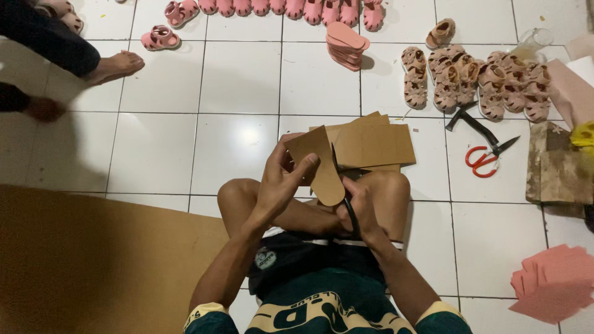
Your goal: The person sits on the workshop floor and cuts a long cardboard sheet into rectangular pattern pieces using scissors, stacking the cut pieces. They then hold a sandal sole against a cardboard piece and trim the cardboard around the sole shape with scissors.
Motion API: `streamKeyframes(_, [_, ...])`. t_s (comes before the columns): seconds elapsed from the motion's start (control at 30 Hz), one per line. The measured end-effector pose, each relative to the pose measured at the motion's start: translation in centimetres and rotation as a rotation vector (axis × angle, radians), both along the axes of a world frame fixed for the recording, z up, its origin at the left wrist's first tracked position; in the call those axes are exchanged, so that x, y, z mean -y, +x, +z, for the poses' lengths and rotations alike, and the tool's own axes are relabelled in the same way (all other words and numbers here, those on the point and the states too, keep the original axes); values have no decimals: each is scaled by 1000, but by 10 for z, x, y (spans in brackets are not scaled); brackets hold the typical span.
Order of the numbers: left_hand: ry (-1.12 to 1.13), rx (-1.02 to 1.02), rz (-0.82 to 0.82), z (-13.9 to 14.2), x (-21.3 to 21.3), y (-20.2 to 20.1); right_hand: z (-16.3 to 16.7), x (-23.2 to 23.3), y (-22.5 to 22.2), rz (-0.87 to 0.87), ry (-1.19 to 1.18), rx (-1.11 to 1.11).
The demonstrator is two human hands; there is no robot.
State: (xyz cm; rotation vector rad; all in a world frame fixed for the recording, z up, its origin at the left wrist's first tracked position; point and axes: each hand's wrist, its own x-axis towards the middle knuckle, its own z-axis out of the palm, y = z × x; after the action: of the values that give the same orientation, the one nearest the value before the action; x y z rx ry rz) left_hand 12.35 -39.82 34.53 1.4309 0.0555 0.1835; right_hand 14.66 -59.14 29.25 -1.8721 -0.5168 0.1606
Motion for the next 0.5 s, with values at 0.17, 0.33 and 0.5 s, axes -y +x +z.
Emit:
streamKeyframes(0.17, [-34,-62,9,4,3,-4,3,-2,1,3,19,37])
streamKeyframes(0.33, [-54,-88,-10,5,2,-2,8,-2,-2,6,39,32])
streamKeyframes(0.5, [-77,-105,-10,-3,1,0,8,-2,-4,-13,33,44])
